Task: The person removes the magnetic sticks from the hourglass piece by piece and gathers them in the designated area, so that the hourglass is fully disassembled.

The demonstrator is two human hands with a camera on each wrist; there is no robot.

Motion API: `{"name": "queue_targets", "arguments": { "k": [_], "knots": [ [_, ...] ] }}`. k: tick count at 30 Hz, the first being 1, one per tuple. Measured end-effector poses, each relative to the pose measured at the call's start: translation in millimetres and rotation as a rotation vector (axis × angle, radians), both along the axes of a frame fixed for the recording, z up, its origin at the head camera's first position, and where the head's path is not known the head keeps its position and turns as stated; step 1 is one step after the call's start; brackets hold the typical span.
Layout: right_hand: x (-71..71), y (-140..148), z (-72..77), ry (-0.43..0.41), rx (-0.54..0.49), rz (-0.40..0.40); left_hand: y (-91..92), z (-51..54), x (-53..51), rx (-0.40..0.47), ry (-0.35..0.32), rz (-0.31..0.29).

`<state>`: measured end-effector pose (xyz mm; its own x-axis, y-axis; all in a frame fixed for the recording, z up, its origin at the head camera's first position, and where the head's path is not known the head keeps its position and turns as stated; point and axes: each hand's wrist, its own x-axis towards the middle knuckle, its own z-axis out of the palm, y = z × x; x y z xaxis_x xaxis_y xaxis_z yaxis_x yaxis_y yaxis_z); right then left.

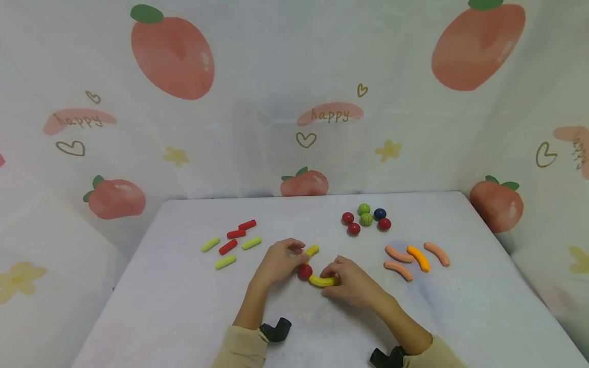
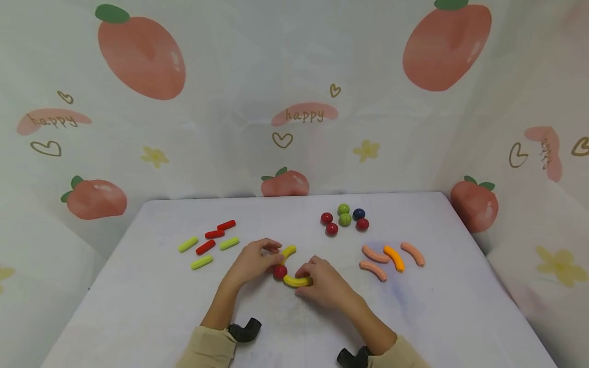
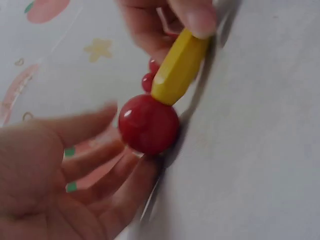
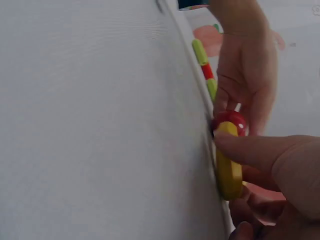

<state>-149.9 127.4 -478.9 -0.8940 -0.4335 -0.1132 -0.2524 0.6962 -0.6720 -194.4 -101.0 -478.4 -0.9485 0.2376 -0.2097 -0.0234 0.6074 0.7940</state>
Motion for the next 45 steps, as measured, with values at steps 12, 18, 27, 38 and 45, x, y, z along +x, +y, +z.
{"name": "queue_targets", "arguments": {
  "k": [12,18,27,38,45],
  "knots": [
    [-3.7,-4.4,-4.8,0.012,0.005,-0.071,-7.9,-4.7,-3.8,0.036,-0.022,-0.128],
    [-2.9,-0.9,-3.0,0.009,-0.001,-0.056,-8.5,-4.3,-2.9,0.009,-0.008,-0.126],
    [12.5,36.0,5.2,0.032,0.071,-0.142,-12.0,-5.7,-3.4,0.028,-0.034,-0.154],
    [34.1,100.2,13.0,0.172,0.251,-0.277,-13.9,-3.3,-3.3,0.041,-0.066,-0.164],
    [36.9,102.1,14.1,0.22,0.296,-0.299,-14.4,-4.7,-3.5,0.063,-0.083,-0.2]
  ]
}}
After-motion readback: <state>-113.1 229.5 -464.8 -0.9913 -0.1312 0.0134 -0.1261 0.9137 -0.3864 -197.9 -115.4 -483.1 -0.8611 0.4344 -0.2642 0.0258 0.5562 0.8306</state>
